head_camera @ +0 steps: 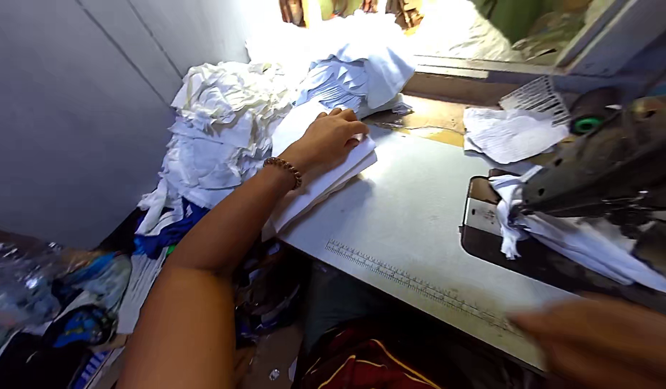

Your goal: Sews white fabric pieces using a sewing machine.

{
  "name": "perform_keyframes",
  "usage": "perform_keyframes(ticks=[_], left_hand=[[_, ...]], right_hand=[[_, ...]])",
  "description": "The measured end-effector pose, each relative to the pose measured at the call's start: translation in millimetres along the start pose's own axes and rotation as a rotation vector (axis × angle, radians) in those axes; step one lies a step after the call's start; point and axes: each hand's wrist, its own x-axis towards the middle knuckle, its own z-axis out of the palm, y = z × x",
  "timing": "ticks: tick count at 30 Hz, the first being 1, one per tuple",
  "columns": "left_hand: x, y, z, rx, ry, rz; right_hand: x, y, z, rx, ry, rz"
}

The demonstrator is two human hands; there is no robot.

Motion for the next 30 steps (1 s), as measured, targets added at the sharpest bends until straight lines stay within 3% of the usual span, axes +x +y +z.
perform_keyframes(ticks=[3,6,8,11,15,17,24,27,30], left_hand=[[21.3,2.8,-7.6,0.008,-0.149,0.049],[33.4,2.1,-10.9,0.072,-0.249,0.065],[35.5,3.9,-9.7,0.107,-0.313,0.071],[43.2,9.5,-15.7,0.173,-0.422,0.056],[46.5,16.3,-19.1,0.241,-0.499,0.028],[37.3,6.8,-16.1,0.157,-0.39,0.063],[-20.7,-20.2,5.0,-0.127,0.296,0.193],[-32.6,-25.2,4.0,-0.09,0.422,0.178],[-39.9,-30.3,-5.7,-0.086,0.35,0.126]], right_hand=[[-40.2,98.5,30.8,-0.382,0.145,0.073],[-75.0,135.3,17.9,-0.589,0.09,0.478],[-91.2,159.2,6.2,-0.609,0.005,0.627],[-95.6,196.6,0.1,-0.622,-0.084,0.682],[-73.7,209.6,-4.5,-0.582,-0.045,0.824],[-72.4,212.2,-1.9,-0.585,-0.024,0.838],[-80.0,217.4,-1.8,-0.558,0.088,0.833],[-88.0,218.0,-0.8,-0.564,0.21,0.719],[-91.5,223.3,0.8,-0.525,0.108,0.624]])
